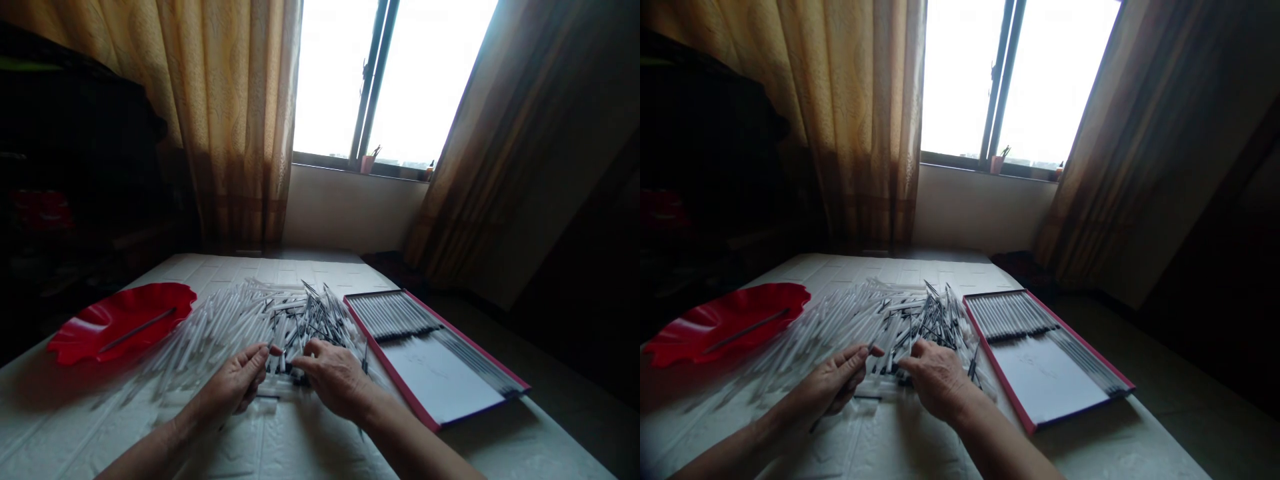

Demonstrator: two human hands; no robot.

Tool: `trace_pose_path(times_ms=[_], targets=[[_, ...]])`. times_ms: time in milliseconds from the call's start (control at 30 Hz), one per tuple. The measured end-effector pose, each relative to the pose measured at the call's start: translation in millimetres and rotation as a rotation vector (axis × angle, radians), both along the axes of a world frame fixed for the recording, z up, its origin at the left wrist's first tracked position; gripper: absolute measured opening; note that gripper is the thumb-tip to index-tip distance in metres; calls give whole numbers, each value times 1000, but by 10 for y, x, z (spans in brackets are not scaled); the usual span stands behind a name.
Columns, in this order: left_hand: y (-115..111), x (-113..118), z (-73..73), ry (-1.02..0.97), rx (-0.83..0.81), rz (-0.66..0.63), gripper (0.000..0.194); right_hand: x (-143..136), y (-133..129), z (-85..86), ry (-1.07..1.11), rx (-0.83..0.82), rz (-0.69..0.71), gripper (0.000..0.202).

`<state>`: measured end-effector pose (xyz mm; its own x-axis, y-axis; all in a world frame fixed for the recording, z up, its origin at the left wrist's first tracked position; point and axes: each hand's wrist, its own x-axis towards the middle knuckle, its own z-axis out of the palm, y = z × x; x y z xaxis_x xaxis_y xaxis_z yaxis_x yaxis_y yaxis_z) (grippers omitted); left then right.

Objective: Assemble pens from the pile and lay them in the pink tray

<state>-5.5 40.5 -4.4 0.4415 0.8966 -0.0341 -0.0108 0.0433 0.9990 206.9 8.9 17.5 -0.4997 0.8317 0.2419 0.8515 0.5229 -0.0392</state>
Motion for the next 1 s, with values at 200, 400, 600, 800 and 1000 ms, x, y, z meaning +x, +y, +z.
trace_pose_path(times_ms=[200, 400, 600, 800, 1000], targets=[[-86, -2, 41, 224, 199, -72, 51, -93, 73, 47, -22, -14, -64, 7], [-125, -36, 75, 417, 393, -96, 37, 34, -17, 35, 204, -61, -117, 10], [-158, -31, 66, 559, 516, -67, 38, 75, -123, 88, 369, -38, -7, 13], [-192, -35, 95, 624, 606, -73, 33, 11, -141, 97, 369, -25, 40, 13], [-211, -25, 163, 699, 696, -103, 31, -40, -138, 50, 385, -63, 93, 21]])
